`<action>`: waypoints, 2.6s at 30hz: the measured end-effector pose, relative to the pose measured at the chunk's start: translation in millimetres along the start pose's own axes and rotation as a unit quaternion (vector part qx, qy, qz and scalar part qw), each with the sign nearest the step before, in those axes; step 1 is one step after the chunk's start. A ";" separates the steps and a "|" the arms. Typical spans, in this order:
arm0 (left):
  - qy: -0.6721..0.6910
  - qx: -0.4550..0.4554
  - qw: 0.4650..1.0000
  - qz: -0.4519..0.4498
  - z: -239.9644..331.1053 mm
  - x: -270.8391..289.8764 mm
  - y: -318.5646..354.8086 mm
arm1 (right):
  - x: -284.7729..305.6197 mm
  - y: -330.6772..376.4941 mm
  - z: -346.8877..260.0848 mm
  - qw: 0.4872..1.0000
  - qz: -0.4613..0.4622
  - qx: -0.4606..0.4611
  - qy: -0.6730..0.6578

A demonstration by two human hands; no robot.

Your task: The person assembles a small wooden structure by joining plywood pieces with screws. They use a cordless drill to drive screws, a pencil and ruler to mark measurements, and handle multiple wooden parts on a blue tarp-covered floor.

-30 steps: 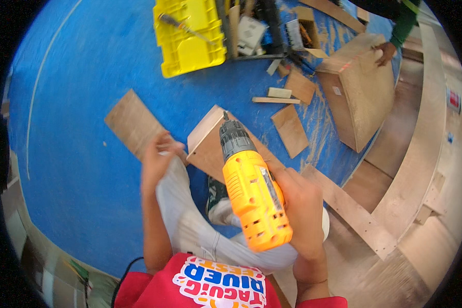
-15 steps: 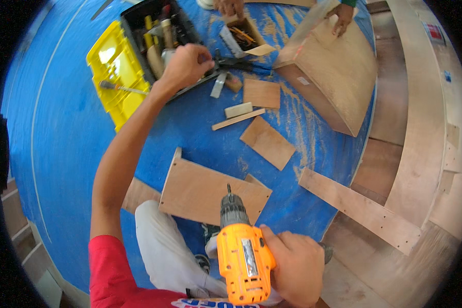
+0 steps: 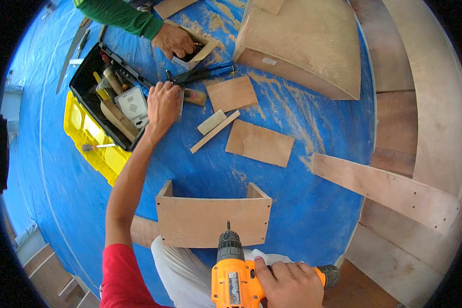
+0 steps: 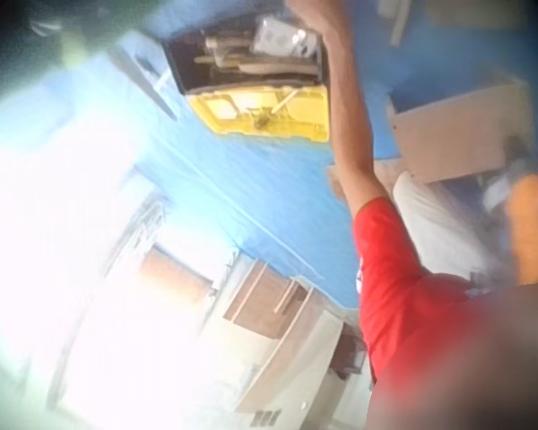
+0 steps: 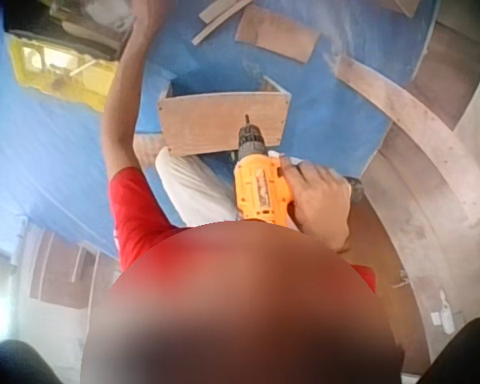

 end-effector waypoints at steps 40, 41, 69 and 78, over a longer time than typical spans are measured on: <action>-0.046 -0.065 0.986 -0.148 -5.0 -103.5 -177.5 | 3.5 -9.1 21.2 0.995 -0.077 -0.054 0.011; -0.032 -0.069 0.987 -0.143 -4.8 -100.3 -175.0 | 2.1 -9.0 19.0 0.996 -0.073 -0.052 0.011; 0.593 0.425 0.683 -0.037 -76.9 189.0 318.2 | -30.3 -38.6 -35.9 0.993 0.092 0.071 0.011; 0.513 0.458 0.715 0.128 -6.2 160.6 406.7 | -111.3 -26.7 -76.0 0.995 -0.004 -0.036 -0.090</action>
Point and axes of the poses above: each hand's wrist, its own y-axis away from the middle knuckle, its own x-axis out of the back of the hand, z = x × y, the point moved 3 cm from there along -y, towards the middle knuckle, and after that the axes turned 13 degrees about x, right-handed, at the moved point
